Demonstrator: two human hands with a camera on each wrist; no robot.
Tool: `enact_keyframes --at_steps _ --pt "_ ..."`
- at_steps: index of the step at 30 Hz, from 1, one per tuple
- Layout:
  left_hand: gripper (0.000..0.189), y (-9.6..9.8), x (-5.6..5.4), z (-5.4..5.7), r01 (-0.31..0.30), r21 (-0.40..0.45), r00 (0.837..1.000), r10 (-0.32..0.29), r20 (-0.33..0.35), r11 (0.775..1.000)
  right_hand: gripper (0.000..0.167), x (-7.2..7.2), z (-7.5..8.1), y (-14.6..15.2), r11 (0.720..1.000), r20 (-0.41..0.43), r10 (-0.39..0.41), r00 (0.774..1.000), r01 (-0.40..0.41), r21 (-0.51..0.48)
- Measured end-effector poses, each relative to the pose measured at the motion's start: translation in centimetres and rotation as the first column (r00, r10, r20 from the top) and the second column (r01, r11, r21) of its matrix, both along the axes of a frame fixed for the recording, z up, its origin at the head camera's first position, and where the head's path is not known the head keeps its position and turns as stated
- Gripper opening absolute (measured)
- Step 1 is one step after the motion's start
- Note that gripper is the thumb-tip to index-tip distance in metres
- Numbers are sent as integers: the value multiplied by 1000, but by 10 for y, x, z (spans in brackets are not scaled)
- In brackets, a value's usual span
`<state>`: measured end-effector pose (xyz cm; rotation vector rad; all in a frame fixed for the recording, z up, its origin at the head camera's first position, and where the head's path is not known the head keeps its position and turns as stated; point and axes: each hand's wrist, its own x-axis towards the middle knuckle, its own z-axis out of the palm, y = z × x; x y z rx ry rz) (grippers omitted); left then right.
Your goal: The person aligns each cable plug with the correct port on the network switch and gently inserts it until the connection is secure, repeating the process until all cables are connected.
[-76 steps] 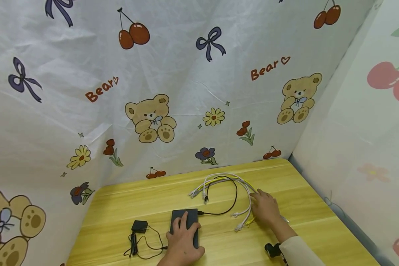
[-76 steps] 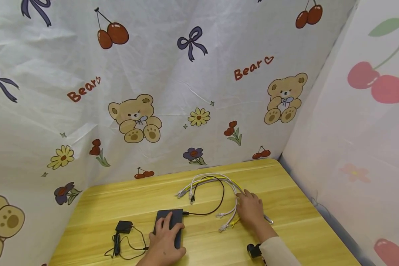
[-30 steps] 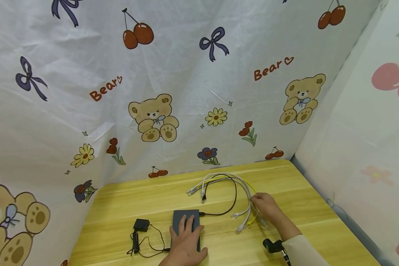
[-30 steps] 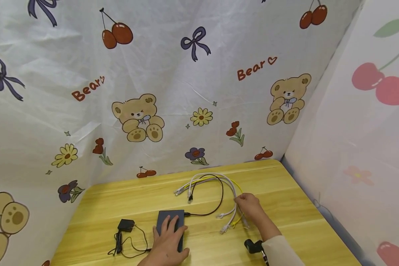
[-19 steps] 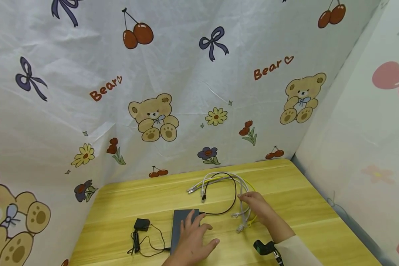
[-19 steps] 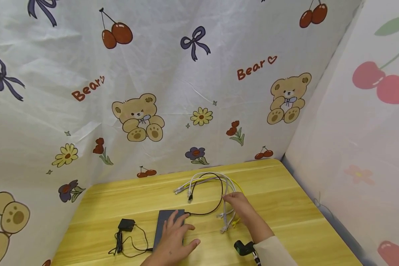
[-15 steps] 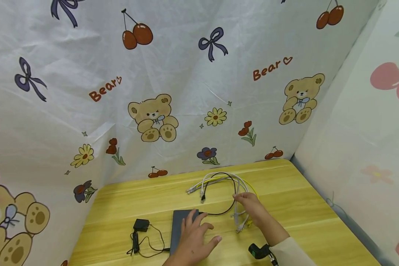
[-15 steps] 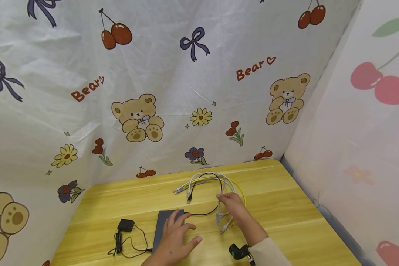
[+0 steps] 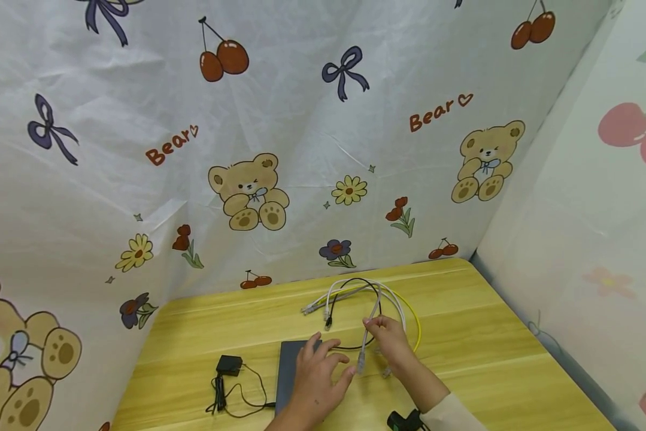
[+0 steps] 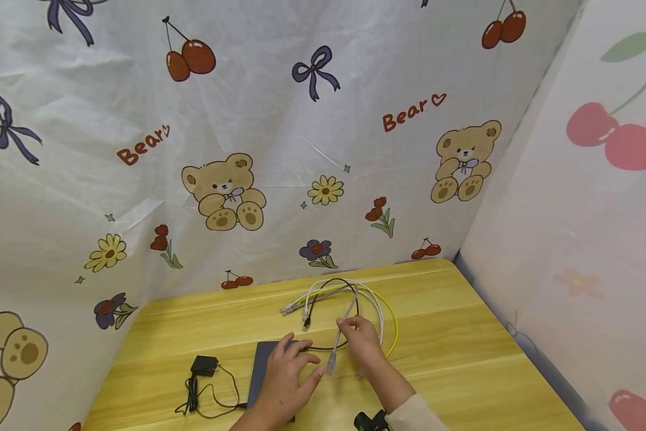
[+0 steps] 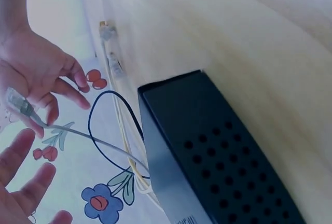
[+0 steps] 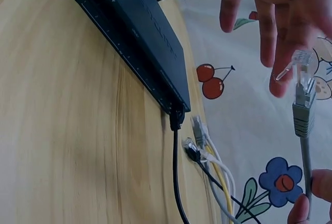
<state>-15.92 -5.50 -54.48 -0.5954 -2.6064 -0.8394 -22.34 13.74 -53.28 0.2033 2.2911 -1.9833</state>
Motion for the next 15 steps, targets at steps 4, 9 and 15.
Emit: enact_keyframes --at_steps 4,9,15 --pt "37 2 1 0 7 12 999 -7 48 1000 39 2 0 -5 1000 -2 -14 1000 14 7" --pt "31 4 1 -1 2 14 997 -3 77 1000 40 3 -2 -10 1000 -15 -16 1000 16 13" --pt "11 2 0 -6 -29 26 991 25 135 999 45 6 -4 -16 1000 -25 0 1000 0 5"
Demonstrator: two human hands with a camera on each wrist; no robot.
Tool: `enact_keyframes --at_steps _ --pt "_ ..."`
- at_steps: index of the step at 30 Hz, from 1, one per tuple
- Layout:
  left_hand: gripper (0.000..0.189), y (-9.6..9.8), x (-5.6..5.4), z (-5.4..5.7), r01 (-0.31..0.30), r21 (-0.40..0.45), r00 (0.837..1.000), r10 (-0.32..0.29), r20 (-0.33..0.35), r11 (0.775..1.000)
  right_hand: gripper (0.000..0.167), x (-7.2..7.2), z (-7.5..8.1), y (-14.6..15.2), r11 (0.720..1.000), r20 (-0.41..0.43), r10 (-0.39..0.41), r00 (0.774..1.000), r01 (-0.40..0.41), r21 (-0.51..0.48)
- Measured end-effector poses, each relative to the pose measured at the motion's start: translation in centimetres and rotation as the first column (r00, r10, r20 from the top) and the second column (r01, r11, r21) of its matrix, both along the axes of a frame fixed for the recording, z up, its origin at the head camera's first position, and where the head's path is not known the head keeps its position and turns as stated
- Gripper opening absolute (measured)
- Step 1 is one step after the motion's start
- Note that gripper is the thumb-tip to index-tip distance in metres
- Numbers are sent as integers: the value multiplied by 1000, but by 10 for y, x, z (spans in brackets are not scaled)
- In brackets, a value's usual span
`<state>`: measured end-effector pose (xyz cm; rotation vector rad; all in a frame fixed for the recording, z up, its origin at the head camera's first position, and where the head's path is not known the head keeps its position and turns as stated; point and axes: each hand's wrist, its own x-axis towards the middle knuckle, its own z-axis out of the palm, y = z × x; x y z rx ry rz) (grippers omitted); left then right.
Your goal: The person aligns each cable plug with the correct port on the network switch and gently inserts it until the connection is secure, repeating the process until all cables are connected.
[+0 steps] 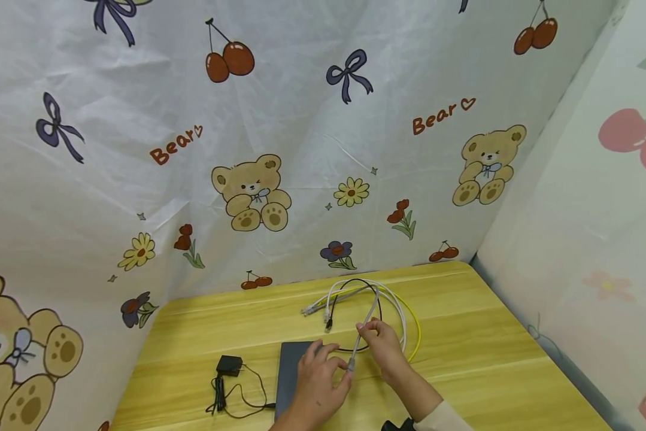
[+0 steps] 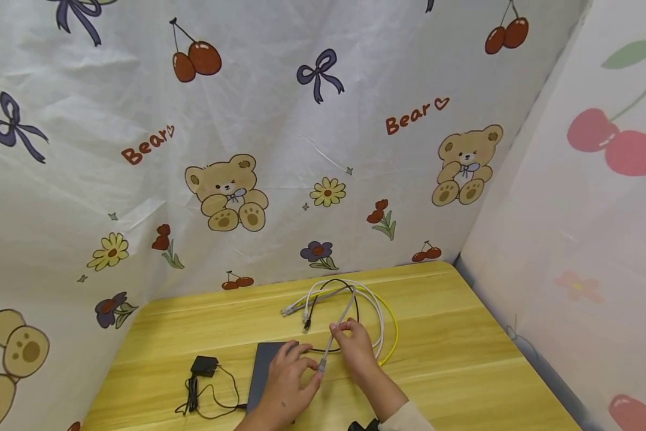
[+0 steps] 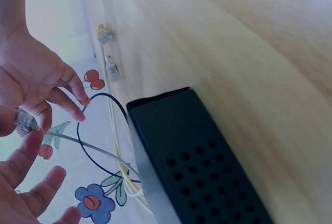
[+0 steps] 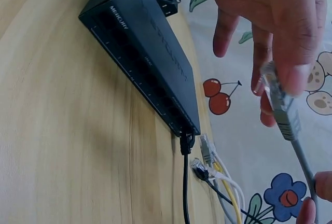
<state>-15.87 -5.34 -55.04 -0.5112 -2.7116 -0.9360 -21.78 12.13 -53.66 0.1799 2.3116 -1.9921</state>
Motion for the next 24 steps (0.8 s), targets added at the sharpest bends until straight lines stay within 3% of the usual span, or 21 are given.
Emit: enact_keyframes --at_steps 8,16,24 --pt "6 -10 -1 2 -23 31 997 20 81 999 39 1 -2 -4 1000 -14 17 1000 -16 24" --pt "7 -13 -1 1 -13 15 991 11 134 1000 43 -13 2 16 994 24 48 999 -45 -98" --pt "6 -16 1 3 -5 8 985 3 172 1000 40 -28 14 32 987 -6 20 1000 -20 -159"
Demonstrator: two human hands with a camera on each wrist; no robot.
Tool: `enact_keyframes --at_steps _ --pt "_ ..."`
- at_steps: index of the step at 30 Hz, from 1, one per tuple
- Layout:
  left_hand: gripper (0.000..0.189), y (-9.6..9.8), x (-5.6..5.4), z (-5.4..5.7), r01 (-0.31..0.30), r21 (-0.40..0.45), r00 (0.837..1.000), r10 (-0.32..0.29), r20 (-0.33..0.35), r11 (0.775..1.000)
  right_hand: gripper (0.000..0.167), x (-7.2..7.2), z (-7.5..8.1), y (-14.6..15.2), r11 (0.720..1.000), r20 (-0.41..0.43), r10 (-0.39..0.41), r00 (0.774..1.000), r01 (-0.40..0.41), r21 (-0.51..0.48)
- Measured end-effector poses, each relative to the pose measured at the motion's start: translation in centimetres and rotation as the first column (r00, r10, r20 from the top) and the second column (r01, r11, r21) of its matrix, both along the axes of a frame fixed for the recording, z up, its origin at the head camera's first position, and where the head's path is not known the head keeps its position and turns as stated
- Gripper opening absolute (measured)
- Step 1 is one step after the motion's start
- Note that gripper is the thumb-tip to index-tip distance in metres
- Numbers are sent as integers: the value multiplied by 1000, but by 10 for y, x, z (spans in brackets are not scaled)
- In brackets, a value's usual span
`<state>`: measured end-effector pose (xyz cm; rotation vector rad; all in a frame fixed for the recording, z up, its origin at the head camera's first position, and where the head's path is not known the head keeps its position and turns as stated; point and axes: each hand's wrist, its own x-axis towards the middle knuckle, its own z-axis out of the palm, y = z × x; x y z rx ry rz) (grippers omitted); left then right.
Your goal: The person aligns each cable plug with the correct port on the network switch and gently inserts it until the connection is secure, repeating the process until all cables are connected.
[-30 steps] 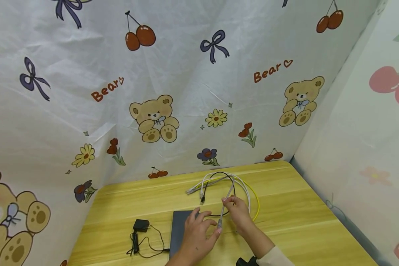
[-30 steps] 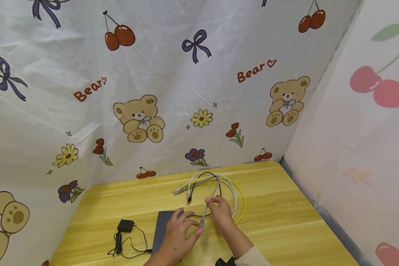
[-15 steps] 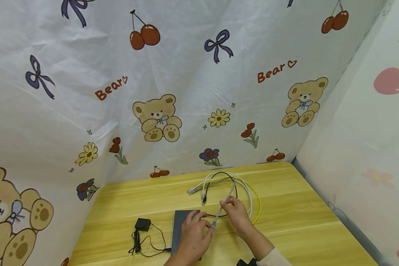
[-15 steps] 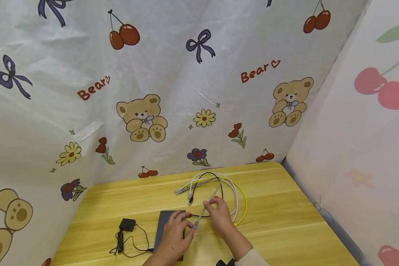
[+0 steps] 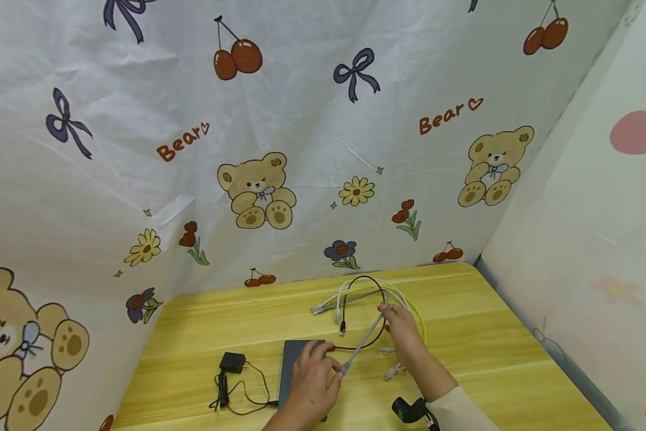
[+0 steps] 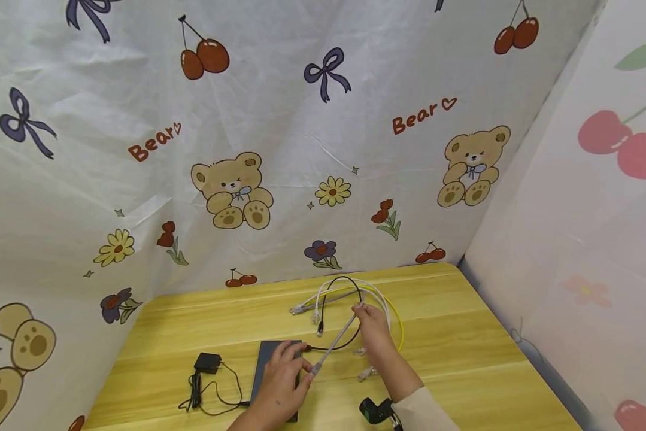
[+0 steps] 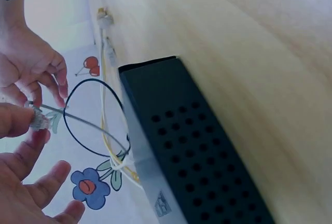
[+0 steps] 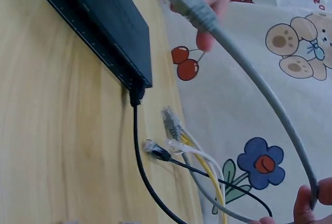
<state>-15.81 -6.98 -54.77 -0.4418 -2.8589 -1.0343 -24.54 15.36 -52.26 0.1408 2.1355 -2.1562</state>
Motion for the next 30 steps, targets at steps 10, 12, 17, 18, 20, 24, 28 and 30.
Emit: enact_keyframes --at_steps 10,12,17,18,20,24,28,30 --pt "11 -7 0 3 8 65 1000 -9 21 998 54 -3 13 15 956 -34 47 998 -35 292" --pt "12 -8 -1 5 7 90 1000 -9 22 996 59 0 9 15 895 -100 49 994 0 447" --pt "14 -10 -3 9 1 155 999 -6 34 988 53 10 -6 2 721 -505 170 846 243 649" --pt "15 -10 -3 10 -5 165 999 -1 36 986 49 13 -8 -1 700 -580 236 780 278 658" --pt "16 -11 -3 11 -16 174 1000 12 28 985 40 18 -11 -9 661 -682 387 621 328 675" --pt "15 -11 -3 10 -44 176 999 43 10 983 28 31 -15 -21 572 -649 615 448 313 758" --pt "12 -10 -4 10 -46 174 998 52 -27 984 21 37 -18 -28 506 -575 676 460 277 817" --pt "13 -10 -4 9 -59 182 997 65 -30 981 16 37 -20 -29 504 -574 677 461 278 818"
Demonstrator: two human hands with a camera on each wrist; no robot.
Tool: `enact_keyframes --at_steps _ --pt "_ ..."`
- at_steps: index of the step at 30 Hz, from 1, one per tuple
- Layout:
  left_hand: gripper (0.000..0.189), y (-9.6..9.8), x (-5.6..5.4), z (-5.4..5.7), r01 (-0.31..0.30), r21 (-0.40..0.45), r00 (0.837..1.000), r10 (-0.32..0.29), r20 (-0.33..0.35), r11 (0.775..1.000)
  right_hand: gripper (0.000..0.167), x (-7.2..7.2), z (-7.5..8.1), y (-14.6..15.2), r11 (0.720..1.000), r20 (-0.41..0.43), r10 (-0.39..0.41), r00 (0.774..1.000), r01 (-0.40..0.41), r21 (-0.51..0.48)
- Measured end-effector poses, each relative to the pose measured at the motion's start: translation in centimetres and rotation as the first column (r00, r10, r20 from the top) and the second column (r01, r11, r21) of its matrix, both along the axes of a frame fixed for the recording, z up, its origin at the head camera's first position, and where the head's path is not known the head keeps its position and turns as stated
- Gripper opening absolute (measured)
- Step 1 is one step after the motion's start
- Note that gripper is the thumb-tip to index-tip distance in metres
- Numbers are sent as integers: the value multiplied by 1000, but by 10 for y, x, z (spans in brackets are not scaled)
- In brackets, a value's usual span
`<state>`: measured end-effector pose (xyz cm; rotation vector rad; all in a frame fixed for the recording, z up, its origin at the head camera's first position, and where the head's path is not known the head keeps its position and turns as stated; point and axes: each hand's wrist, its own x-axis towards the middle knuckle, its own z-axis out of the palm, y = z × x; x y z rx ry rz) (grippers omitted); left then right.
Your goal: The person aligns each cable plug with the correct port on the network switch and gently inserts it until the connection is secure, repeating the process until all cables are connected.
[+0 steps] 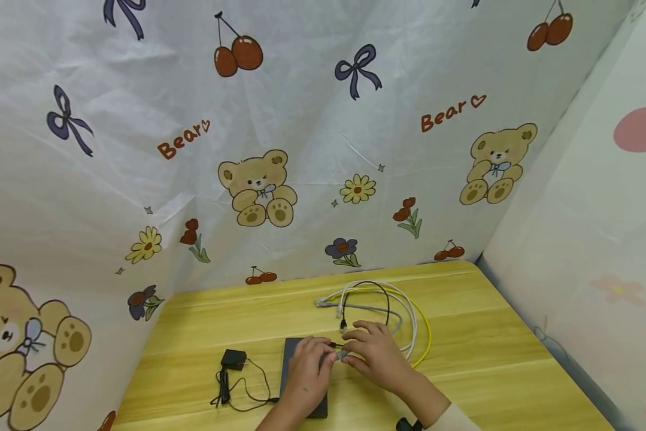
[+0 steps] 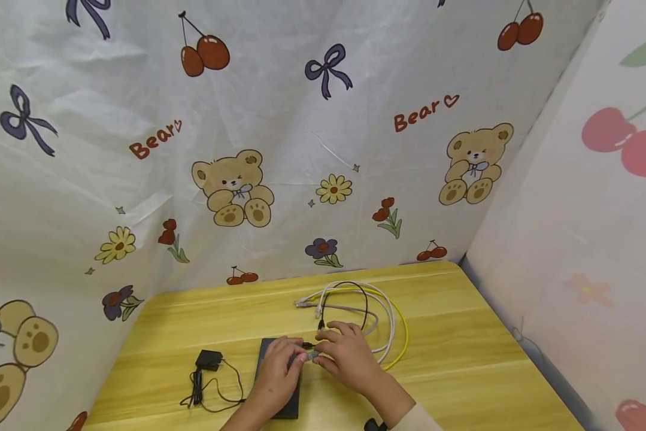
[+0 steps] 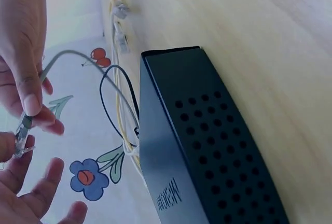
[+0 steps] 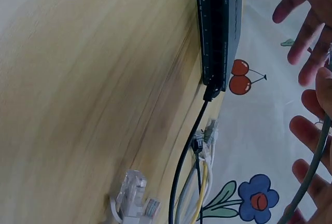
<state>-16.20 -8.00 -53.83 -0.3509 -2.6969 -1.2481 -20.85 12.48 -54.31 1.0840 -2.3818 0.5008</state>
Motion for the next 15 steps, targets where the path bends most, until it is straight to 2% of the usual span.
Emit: enact_keyframes --at_steps 4,9,15 --pt "28 -2 -1 0 -30 -27 999 31 36 999 13 0 -3 1 999 -48 3 999 -4 -34" --pt "27 -2 -1 0 -16 -103 999 20 37 995 12 -1 -4 2 999 -89 -1 996 -4 -53" --pt "33 -1 1 0 -18 -55 998 22 57 998 15 2 -10 -1 996 -91 8 996 -16 -86"
